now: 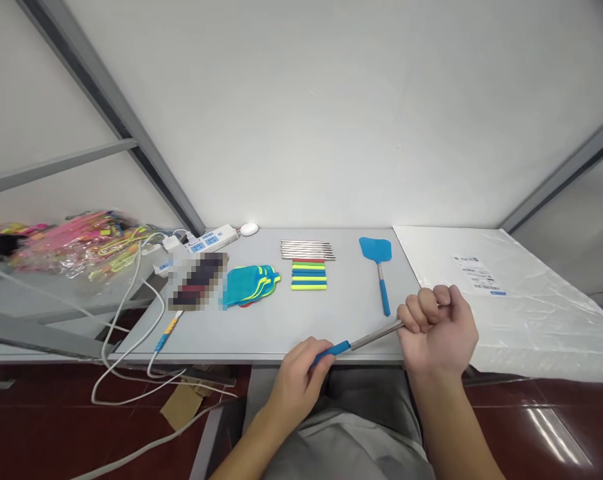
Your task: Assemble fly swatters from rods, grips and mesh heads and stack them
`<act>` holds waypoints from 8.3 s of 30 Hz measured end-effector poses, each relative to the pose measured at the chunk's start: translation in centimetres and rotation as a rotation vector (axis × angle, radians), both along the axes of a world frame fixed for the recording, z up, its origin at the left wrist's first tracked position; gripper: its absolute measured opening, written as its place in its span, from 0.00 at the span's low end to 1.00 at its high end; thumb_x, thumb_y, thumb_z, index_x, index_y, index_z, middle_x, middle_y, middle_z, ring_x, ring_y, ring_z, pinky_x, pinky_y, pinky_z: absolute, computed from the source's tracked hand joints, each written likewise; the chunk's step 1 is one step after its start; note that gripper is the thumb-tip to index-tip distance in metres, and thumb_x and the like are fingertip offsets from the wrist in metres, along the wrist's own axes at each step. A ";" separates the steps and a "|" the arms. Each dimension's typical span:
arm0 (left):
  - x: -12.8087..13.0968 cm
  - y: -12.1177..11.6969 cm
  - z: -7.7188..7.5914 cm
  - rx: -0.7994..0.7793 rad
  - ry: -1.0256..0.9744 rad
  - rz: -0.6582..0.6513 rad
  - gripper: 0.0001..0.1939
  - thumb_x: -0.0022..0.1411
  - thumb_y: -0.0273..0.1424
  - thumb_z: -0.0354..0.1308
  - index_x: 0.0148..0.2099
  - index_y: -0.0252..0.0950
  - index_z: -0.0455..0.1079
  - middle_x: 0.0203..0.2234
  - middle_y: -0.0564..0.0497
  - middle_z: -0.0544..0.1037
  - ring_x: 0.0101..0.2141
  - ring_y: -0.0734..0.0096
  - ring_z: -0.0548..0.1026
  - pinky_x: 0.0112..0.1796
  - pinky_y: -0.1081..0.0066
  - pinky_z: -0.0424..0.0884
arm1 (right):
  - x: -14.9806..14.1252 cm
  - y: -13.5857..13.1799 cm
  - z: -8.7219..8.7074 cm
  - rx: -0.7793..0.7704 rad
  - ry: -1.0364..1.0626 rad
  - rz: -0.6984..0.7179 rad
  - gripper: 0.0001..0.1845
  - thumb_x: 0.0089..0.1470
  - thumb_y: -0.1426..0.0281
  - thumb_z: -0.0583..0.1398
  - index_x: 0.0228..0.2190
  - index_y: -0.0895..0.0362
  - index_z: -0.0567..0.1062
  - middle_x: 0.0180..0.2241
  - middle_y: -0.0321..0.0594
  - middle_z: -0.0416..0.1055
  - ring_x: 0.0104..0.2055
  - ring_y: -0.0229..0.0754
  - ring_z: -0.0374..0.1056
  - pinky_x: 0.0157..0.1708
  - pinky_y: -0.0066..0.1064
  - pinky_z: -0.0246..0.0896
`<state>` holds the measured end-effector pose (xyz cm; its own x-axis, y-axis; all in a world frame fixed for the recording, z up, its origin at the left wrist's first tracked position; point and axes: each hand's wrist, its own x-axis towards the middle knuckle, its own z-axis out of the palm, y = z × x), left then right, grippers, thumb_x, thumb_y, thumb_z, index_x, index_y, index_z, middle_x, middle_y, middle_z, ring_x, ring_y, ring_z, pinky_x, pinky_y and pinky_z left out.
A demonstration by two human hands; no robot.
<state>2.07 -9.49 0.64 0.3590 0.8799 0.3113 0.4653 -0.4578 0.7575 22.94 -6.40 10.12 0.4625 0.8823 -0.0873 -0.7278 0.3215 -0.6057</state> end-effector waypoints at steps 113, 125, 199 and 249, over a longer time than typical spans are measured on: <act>0.7 5.0 -0.5 0.084 0.411 -0.086 0.16 0.73 0.36 0.42 0.55 0.41 0.66 0.44 0.50 0.78 0.40 0.64 0.74 0.40 0.65 0.63 | -0.1 0.3 -11.3 -0.206 -0.324 -0.003 0.22 0.59 0.56 0.56 0.20 0.54 0.61 0.10 0.26 0.56 0.11 0.31 0.49 0.13 0.26 0.52; 0.4 5.5 -0.8 0.145 0.443 -0.076 0.17 0.72 0.36 0.43 0.58 0.42 0.65 0.39 0.50 0.78 0.38 0.65 0.74 0.38 0.65 0.62 | 0.5 0.5 -11.6 -0.157 -0.379 0.114 0.24 0.57 0.53 0.59 0.19 0.56 0.64 0.12 0.29 0.60 0.12 0.29 0.50 0.15 0.26 0.57; 4.6 6.3 3.0 -0.312 0.156 -0.277 0.21 0.72 0.41 0.35 0.39 0.40 0.66 0.23 0.53 0.72 0.24 0.69 0.71 0.23 0.72 0.62 | -2.6 2.3 -11.6 -0.174 -0.653 0.232 0.10 0.47 0.61 0.67 0.28 0.54 0.75 0.31 0.36 0.74 0.34 0.40 0.67 0.31 0.29 0.63; 3.2 3.7 3.9 0.017 0.593 -0.126 0.21 0.72 0.34 0.37 0.62 0.48 0.62 0.34 0.54 0.82 0.31 0.63 0.80 0.28 0.68 0.66 | -3.7 1.6 -9.3 0.082 -0.338 0.239 0.25 0.64 0.56 0.49 0.36 0.57 0.81 0.29 0.42 0.78 0.30 0.43 0.76 0.35 0.34 0.69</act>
